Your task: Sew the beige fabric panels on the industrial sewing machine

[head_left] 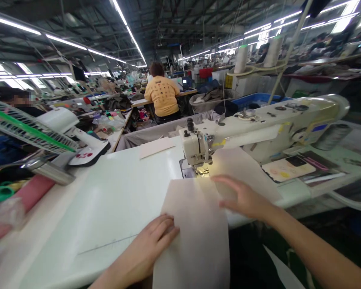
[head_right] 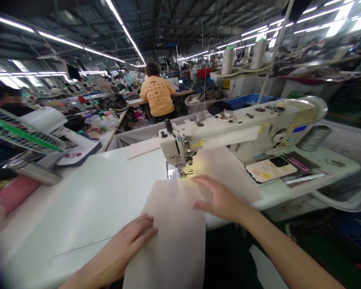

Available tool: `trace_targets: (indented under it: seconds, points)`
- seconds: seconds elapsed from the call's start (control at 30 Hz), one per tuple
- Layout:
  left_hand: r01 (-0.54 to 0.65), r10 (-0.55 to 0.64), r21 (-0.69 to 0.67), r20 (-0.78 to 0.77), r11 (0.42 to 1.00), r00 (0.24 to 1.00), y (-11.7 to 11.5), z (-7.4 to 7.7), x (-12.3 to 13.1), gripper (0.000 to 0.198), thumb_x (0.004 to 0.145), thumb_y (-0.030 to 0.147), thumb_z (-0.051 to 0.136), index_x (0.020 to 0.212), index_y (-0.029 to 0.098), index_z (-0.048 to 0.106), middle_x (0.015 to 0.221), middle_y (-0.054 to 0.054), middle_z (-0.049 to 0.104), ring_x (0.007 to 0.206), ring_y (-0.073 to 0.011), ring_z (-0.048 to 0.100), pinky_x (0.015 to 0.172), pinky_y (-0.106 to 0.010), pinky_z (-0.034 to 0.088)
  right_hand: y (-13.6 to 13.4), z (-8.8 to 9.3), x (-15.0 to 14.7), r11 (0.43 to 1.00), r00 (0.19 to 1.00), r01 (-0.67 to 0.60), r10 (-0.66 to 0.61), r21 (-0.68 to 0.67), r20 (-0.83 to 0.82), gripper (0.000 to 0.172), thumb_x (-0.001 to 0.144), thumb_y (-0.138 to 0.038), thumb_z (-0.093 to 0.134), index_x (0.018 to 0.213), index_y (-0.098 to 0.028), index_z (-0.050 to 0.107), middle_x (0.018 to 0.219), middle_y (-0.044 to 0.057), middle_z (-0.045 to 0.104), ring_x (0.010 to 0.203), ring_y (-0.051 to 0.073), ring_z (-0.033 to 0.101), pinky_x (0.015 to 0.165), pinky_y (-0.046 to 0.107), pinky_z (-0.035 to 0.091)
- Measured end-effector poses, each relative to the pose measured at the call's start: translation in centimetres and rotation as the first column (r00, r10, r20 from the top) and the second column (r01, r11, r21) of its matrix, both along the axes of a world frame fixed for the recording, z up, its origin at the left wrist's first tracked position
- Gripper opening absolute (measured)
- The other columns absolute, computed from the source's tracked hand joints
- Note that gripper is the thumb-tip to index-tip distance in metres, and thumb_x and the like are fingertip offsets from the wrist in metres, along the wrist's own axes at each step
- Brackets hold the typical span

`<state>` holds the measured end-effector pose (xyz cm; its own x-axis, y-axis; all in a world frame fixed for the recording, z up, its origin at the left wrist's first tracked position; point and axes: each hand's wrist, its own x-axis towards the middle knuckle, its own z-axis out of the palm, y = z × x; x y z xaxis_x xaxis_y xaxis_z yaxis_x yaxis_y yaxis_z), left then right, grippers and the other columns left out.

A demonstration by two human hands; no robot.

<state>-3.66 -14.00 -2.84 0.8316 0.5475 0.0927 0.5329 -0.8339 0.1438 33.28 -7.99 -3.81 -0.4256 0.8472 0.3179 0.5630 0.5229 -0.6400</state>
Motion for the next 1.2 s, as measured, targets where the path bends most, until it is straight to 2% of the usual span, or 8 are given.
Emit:
trace_targets:
  seconds: [0.1, 0.23, 0.33, 0.43, 0.6, 0.7, 0.9, 1.2]
  points:
    - [-0.029, 0.029, 0.024, -0.008, 0.999, 1.0, -0.2, -0.3, 0.2, 0.061, 0.088, 0.005, 0.05, 0.146, 0.024, 0.047, 0.13, -0.01, 0.061, 0.132, -0.0266, 0.05, 0.114, -0.042, 0.043, -4.8, -0.2, -1.9, 0.914, 0.897, -0.397, 0.405, -0.082, 0.174, 0.103, 0.07, -0.051, 0.084, 0.155, -0.019, 0.036, 0.159, 0.015, 0.04, 0.143, 0.032, 0.042, 0.118, 0.043, 0.037]
    - [-0.063, 0.065, -0.064, 0.044, 0.996, 0.997, -0.6, 1.1, 0.6, 0.054, 0.09, 0.008, 0.051, 0.14, 0.026, 0.055, 0.123, -0.01, 0.064, 0.122, -0.0254, 0.057, 0.107, -0.038, 0.049, -6.6, -1.5, -2.8, 0.881, 0.839, -0.471, 0.431, 0.047, 0.332, 0.067, 0.088, -0.01, 0.062, 0.151, -0.021, 0.043, 0.155, 0.011, 0.047, 0.146, 0.026, 0.038, 0.122, 0.048, 0.029]
    - [-0.104, 0.149, -0.294, 0.135, 0.95, 0.98, 0.1, 2.6, 1.2, 0.041, 0.092, 0.016, 0.053, 0.129, 0.027, 0.064, 0.118, -0.008, 0.067, 0.108, -0.0219, 0.064, 0.097, -0.031, 0.053, -5.4, -1.2, -3.3, 0.899, 0.89, -0.435, 0.421, 0.05, 0.177, 0.045, 0.092, -0.005, 0.049, 0.133, -0.02, 0.062, 0.138, 0.011, 0.064, 0.132, 0.023, 0.056, 0.114, 0.043, 0.042]
    - [-0.237, 0.406, -0.55, 0.208, 0.801, 0.89, 2.4, 3.2, 1.8, 0.027, 0.093, 0.029, 0.052, 0.11, 0.022, 0.072, 0.107, -0.007, 0.072, 0.097, -0.0213, 0.068, 0.087, -0.028, 0.054, -3.3, -0.6, -4.6, 0.949, 0.958, -0.266, 0.241, -0.171, -0.154, 0.025, 0.091, -0.02, 0.059, 0.113, -0.02, 0.07, 0.116, 0.011, 0.074, 0.108, 0.024, 0.069, 0.095, 0.037, 0.055]
    - [-0.597, 0.797, -0.608, 0.102, 0.524, 0.595, 6.4, 1.7, 2.8, 0.047, 0.085, 0.059, 0.049, 0.088, 0.016, 0.069, 0.08, -0.006, 0.073, 0.074, -0.0266, 0.067, 0.069, -0.034, 0.052, -0.5, -2.3, -7.1, 0.85, 0.846, 0.18, -0.39, -0.495, -0.363, 0.066, 0.083, -0.037, 0.067, 0.142, -0.018, 0.045, 0.104, 0.009, 0.072, 0.081, 0.022, 0.071, 0.074, 0.035, 0.058]
    - [-0.661, 0.816, -0.532, 0.107, 0.529, 0.567, 7.0, 0.7, 3.0, 0.048, 0.083, 0.062, 0.048, 0.089, 0.018, 0.067, 0.072, -0.004, 0.071, 0.067, -0.0254, 0.064, 0.065, -0.034, 0.048, -0.2, -3.2, -7.8, 0.823, 0.793, 0.308, -0.499, -0.477, -0.35, 0.068, 0.083, -0.041, 0.065, 0.142, -0.015, 0.043, 0.091, 0.004, 0.07, 0.064, 0.017, 0.064, 0.066, 0.032, 0.055]
    - [-0.726, 0.842, -0.465, 0.084, 0.506, 0.533, 6.5, -0.3, 3.0, 0.041, 0.088, 0.057, 0.039, 0.089, 0.021, 0.059, 0.073, -0.005, 0.069, 0.069, -0.0259, 0.066, 0.063, -0.032, 0.044, -0.7, -3.0, -8.0, 0.905, 0.893, 0.279, -0.368, -0.321, -0.259, 0.021, 0.086, -0.034, 0.056, 0.085, -0.02, 0.071, 0.082, 0.006, 0.072, 0.074, 0.02, 0.065, 0.071, 0.031, 0.05]
    - [-0.795, 0.841, -0.341, -0.023, 0.502, 0.541, 7.0, -0.1, 3.9, 0.028, 0.093, 0.046, 0.038, 0.083, 0.024, 0.052, 0.064, -0.002, 0.061, 0.065, -0.0241, 0.062, 0.063, -0.03, 0.039, -0.2, -3.2, -8.2, 0.909, 0.901, 0.336, -0.386, -0.244, -0.196, 0.019, 0.088, -0.025, 0.055, 0.086, -0.019, 0.073, 0.08, 0.005, 0.07, 0.075, 0.02, 0.065, 0.072, 0.03, 0.048]
